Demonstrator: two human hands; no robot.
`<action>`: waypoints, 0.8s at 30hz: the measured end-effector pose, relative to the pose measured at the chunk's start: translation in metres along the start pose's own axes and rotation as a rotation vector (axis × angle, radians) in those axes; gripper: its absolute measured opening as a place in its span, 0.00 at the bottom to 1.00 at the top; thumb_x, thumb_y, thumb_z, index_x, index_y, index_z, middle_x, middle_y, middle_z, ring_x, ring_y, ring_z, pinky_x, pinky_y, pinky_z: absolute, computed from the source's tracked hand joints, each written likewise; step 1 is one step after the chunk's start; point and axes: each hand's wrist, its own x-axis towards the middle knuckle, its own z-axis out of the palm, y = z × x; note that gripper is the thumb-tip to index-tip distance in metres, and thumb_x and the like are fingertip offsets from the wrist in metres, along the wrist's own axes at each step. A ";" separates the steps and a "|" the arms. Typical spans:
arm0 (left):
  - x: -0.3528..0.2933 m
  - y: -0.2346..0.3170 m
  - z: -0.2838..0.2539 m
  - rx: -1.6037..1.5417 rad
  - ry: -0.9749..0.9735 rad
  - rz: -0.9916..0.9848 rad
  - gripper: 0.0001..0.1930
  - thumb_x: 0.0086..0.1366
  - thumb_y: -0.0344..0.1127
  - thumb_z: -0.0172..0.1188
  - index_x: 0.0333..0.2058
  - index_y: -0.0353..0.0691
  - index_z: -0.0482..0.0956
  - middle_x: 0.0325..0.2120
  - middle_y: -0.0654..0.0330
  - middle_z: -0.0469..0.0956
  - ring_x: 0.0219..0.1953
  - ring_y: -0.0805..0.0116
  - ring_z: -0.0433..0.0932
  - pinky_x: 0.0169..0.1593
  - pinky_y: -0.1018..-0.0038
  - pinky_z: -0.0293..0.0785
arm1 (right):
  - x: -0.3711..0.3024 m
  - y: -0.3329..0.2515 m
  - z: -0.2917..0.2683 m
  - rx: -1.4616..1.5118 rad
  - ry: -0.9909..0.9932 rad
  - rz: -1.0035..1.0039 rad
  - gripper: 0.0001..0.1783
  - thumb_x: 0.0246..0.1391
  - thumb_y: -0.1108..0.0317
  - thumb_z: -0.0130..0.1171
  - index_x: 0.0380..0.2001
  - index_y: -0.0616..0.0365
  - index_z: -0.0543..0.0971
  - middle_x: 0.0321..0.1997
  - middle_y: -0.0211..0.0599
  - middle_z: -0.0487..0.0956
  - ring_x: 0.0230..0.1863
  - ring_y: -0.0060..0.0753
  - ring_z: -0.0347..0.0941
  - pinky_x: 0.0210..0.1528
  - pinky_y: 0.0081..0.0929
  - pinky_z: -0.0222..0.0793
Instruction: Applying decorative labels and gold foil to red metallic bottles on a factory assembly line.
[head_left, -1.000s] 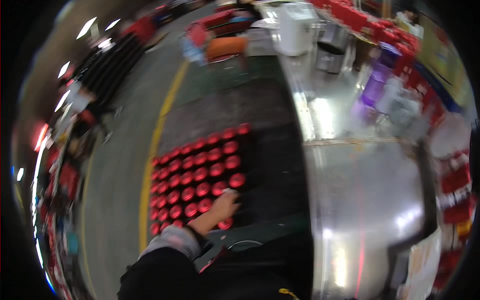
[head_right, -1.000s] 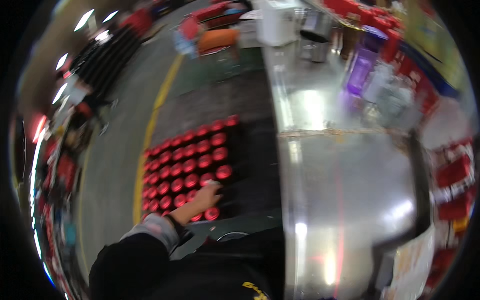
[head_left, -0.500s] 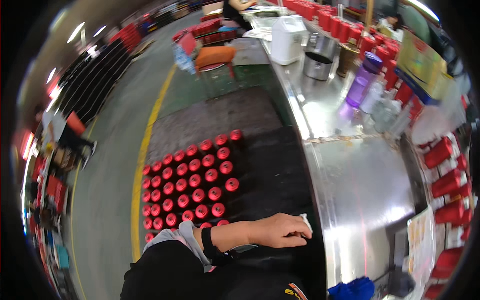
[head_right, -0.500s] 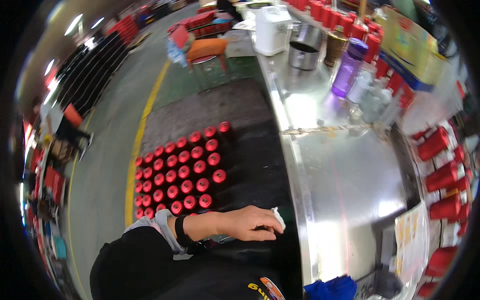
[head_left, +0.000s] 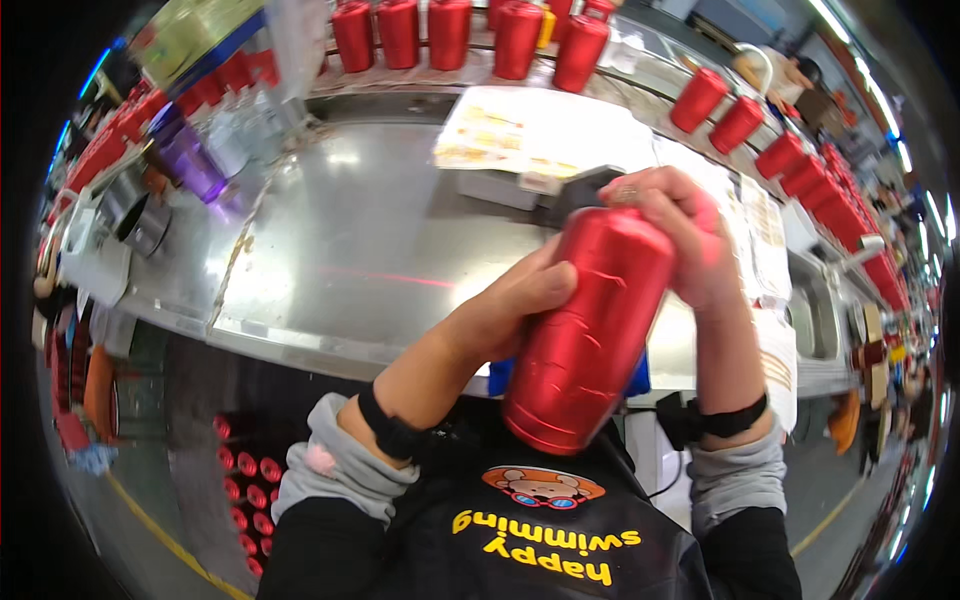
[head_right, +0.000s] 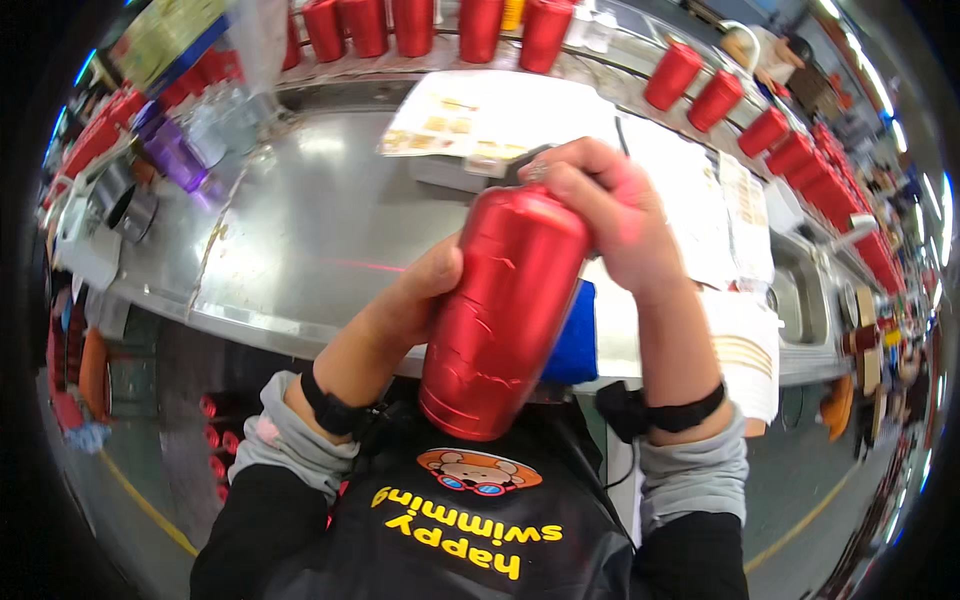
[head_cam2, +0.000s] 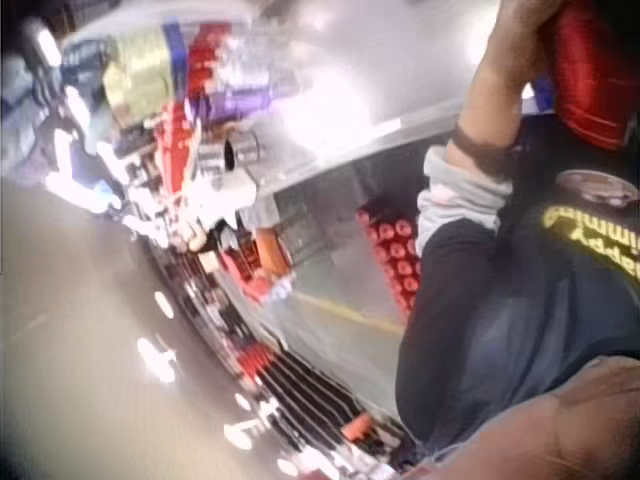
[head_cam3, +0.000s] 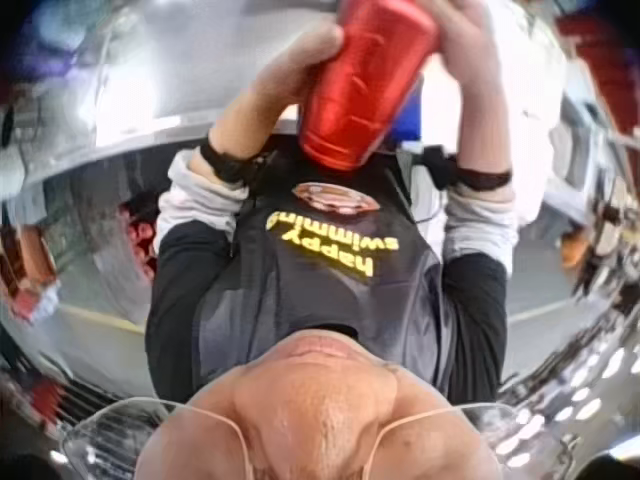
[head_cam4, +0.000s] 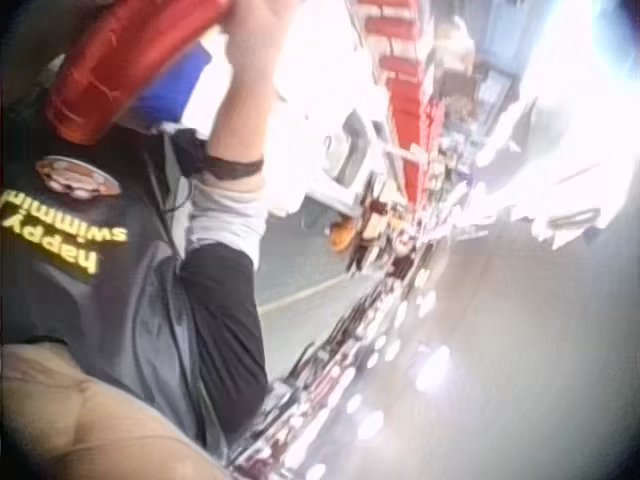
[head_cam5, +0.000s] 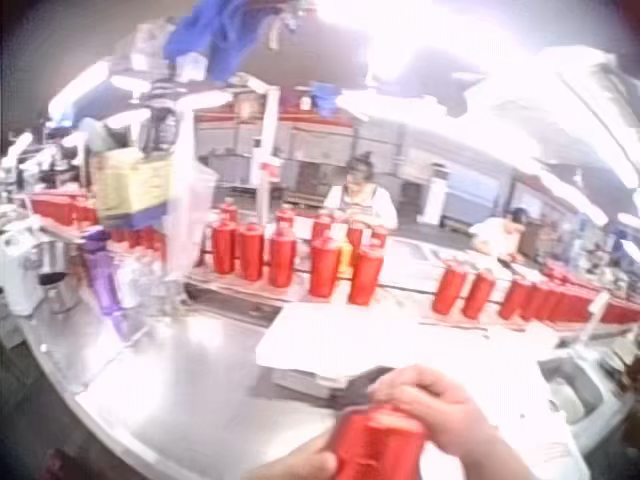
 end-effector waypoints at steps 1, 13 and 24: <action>0.001 -0.005 0.001 0.001 0.079 -0.052 0.39 0.61 0.58 0.61 0.61 0.36 0.60 0.48 0.56 0.73 0.47 0.72 0.76 0.48 0.73 0.77 | -0.008 0.011 0.002 0.012 0.109 0.199 0.13 0.65 0.62 0.54 0.42 0.60 0.78 0.38 0.28 0.78 0.40 0.17 0.71 0.43 0.18 0.69; 0.054 -0.021 -0.025 0.211 0.500 -0.148 0.32 0.64 0.52 0.61 0.55 0.32 0.65 0.39 0.55 0.77 0.35 0.70 0.80 0.37 0.74 0.80 | -0.020 0.057 -0.032 -0.290 0.241 0.202 0.16 0.65 0.61 0.53 0.48 0.59 0.79 0.31 0.25 0.76 0.30 0.16 0.68 0.32 0.18 0.67; 0.016 0.070 -0.099 1.833 1.070 0.211 0.21 0.63 0.50 0.61 0.43 0.37 0.77 0.39 0.47 0.76 0.46 0.55 0.73 0.52 0.64 0.67 | 0.007 0.053 -0.105 -0.675 0.165 0.059 0.12 0.63 0.71 0.54 0.47 0.63 0.78 0.36 0.32 0.75 0.38 0.21 0.69 0.42 0.18 0.66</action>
